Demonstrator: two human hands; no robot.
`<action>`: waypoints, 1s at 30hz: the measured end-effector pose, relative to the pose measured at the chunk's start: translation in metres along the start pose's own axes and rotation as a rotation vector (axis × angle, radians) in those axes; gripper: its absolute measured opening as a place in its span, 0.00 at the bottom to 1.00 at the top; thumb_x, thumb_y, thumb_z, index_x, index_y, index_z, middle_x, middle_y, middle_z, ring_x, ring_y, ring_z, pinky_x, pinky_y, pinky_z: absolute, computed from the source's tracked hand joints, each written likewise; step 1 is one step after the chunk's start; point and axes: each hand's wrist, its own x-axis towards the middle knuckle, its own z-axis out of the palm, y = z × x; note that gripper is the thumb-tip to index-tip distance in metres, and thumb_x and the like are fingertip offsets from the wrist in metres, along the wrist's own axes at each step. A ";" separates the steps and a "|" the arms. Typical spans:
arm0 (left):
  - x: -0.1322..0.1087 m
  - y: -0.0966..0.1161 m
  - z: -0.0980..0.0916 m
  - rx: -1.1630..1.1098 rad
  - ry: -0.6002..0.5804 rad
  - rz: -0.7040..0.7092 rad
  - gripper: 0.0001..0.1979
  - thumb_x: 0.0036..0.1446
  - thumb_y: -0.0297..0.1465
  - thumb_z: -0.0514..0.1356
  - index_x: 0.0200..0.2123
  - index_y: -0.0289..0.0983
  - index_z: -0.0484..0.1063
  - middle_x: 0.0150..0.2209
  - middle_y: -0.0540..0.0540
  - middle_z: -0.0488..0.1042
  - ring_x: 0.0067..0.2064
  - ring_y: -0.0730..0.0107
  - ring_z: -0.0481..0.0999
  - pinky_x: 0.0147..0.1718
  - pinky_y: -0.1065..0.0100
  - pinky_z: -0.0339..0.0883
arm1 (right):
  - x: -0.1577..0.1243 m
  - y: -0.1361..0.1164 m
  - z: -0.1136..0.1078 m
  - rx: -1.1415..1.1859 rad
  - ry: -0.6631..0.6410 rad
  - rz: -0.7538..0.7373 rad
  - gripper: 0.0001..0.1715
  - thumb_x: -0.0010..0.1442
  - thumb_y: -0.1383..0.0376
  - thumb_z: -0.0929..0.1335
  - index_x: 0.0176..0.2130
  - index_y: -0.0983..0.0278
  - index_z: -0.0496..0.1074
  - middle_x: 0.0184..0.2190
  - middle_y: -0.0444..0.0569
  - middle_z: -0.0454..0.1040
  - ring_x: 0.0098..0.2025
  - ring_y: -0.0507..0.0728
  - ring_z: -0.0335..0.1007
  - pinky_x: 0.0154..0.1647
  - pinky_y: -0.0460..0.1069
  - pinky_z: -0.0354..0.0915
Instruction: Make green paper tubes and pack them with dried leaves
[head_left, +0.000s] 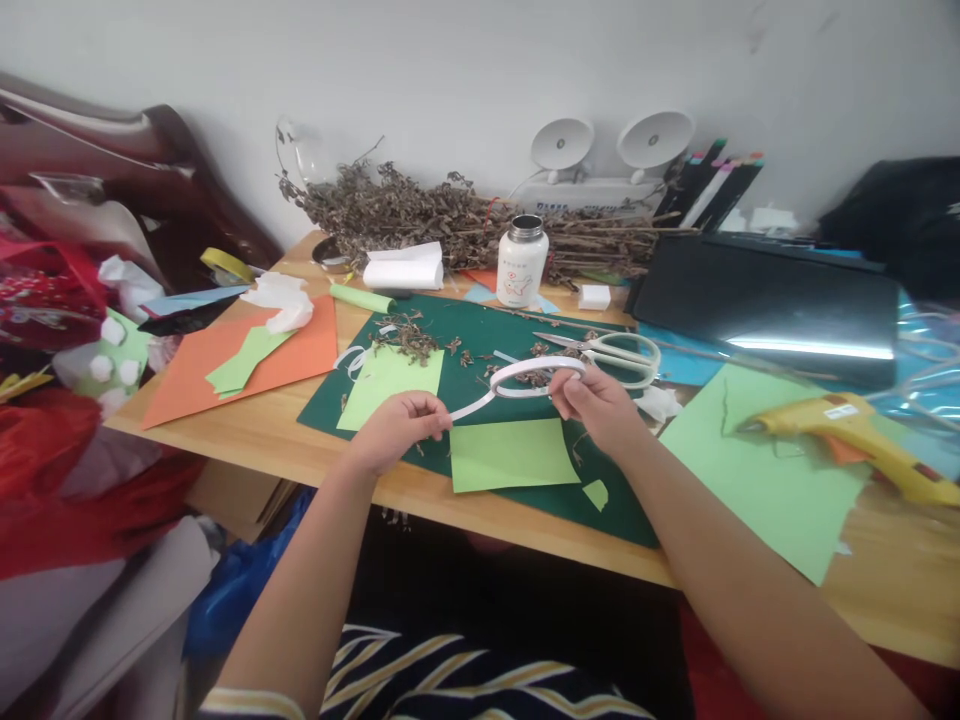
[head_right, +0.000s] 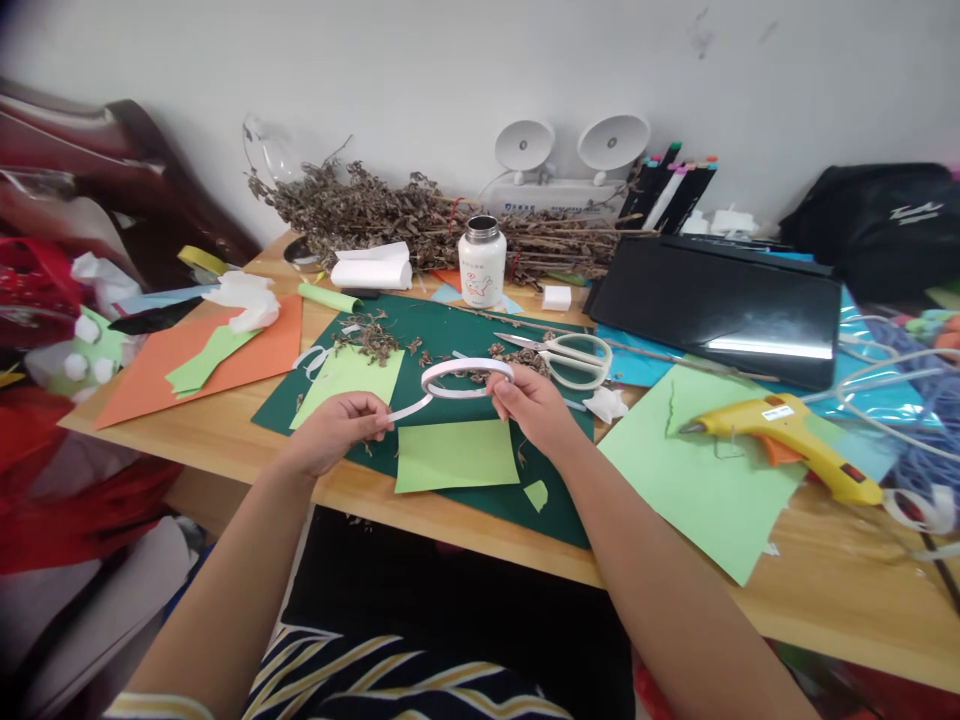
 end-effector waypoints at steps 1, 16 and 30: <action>-0.001 0.001 0.000 0.101 -0.008 -0.019 0.09 0.44 0.37 0.59 0.23 0.36 0.68 0.21 0.52 0.66 0.23 0.76 0.63 0.22 0.73 0.56 | 0.000 0.000 0.000 -0.022 0.011 -0.005 0.18 0.54 0.49 0.63 0.29 0.62 0.65 0.15 0.39 0.58 0.18 0.48 0.50 0.19 0.45 0.46; 0.008 0.002 0.003 0.677 0.008 -0.062 0.10 0.48 0.37 0.51 0.25 0.39 0.69 0.26 0.49 0.70 0.27 0.68 0.67 0.23 0.70 0.55 | -0.001 -0.010 -0.001 -0.277 -0.051 0.073 0.21 0.56 0.50 0.60 0.25 0.63 0.62 0.15 0.38 0.55 0.19 0.47 0.51 0.21 0.45 0.51; 0.013 0.004 0.007 0.793 -0.028 -0.021 0.07 0.47 0.34 0.52 0.22 0.39 0.65 0.25 0.48 0.69 0.28 0.66 0.67 0.25 0.69 0.54 | -0.001 -0.008 -0.001 -0.269 -0.105 0.101 0.20 0.57 0.52 0.59 0.25 0.63 0.61 0.16 0.38 0.55 0.19 0.47 0.50 0.20 0.44 0.50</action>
